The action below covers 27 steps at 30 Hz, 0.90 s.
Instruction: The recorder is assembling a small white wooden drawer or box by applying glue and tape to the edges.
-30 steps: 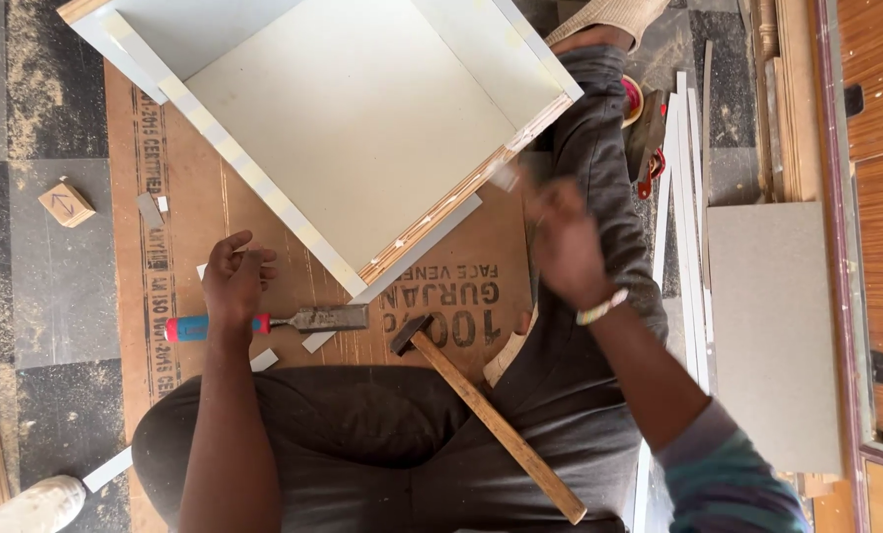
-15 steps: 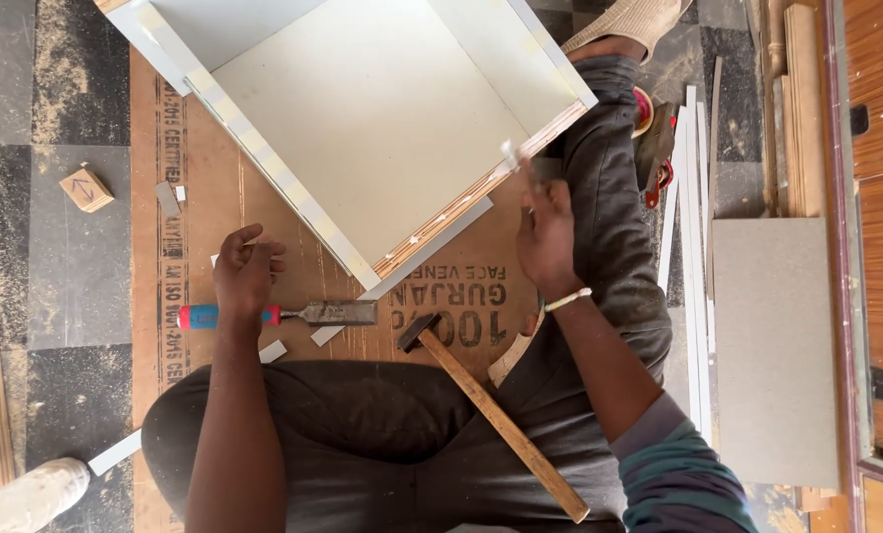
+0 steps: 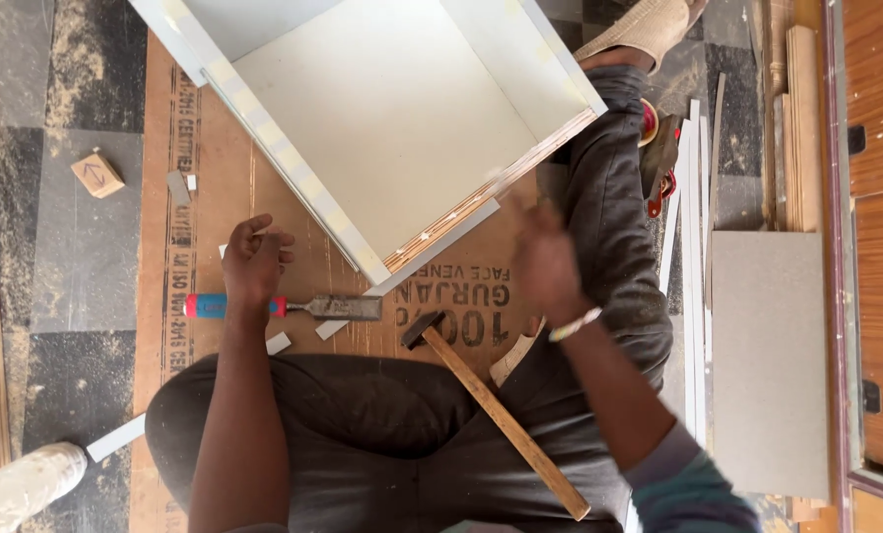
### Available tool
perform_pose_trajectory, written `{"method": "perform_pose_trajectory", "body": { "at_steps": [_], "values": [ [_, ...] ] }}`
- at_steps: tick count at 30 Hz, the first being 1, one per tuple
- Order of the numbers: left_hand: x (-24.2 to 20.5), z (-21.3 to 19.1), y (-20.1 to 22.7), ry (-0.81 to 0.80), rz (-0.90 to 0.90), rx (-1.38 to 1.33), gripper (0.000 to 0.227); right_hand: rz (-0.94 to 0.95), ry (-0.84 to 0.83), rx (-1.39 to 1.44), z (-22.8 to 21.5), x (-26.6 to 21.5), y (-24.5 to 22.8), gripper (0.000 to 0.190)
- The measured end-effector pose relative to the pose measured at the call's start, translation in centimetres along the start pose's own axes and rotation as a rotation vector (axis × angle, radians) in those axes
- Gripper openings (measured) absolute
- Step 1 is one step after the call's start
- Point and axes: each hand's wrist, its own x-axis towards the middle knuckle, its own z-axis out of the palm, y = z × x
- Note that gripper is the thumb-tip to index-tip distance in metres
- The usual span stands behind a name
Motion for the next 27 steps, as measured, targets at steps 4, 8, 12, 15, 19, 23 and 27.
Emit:
{"method": "perform_pose_trajectory", "body": {
  "at_steps": [4,8,12,15,19,23,27],
  "values": [
    [-0.1,0.3,0.2,-0.022,0.021,-0.013,0.042,-0.107,-0.06,0.374,-1.1,-0.7,-5.5,0.071],
    [0.3,-0.1,-0.3,-0.023,0.022,-0.023,0.042,0.071,0.05,0.371,1.8,-0.9,-2.6,0.073],
    [0.1,0.1,0.0,-0.021,0.02,-0.014,0.042,0.05,0.097,0.151,3.1,-1.8,-2.0,0.083],
    [0.4,0.1,-0.2,-0.032,0.022,-0.029,0.042,0.055,-0.102,0.111,2.3,-4.9,-3.5,0.083],
    [-0.2,0.3,0.8,-0.023,-0.006,0.013,0.042,-0.095,-0.089,0.099,-0.2,-4.0,-3.4,0.084],
    [-0.5,0.2,0.9,-0.019,0.006,-0.002,0.042,0.121,-0.009,0.03,-1.8,-0.9,-1.9,0.07],
    [0.1,0.1,-0.2,-0.029,0.049,0.019,0.042,0.155,-0.167,-0.069,-0.8,-0.6,-5.2,0.072]
  ]
}}
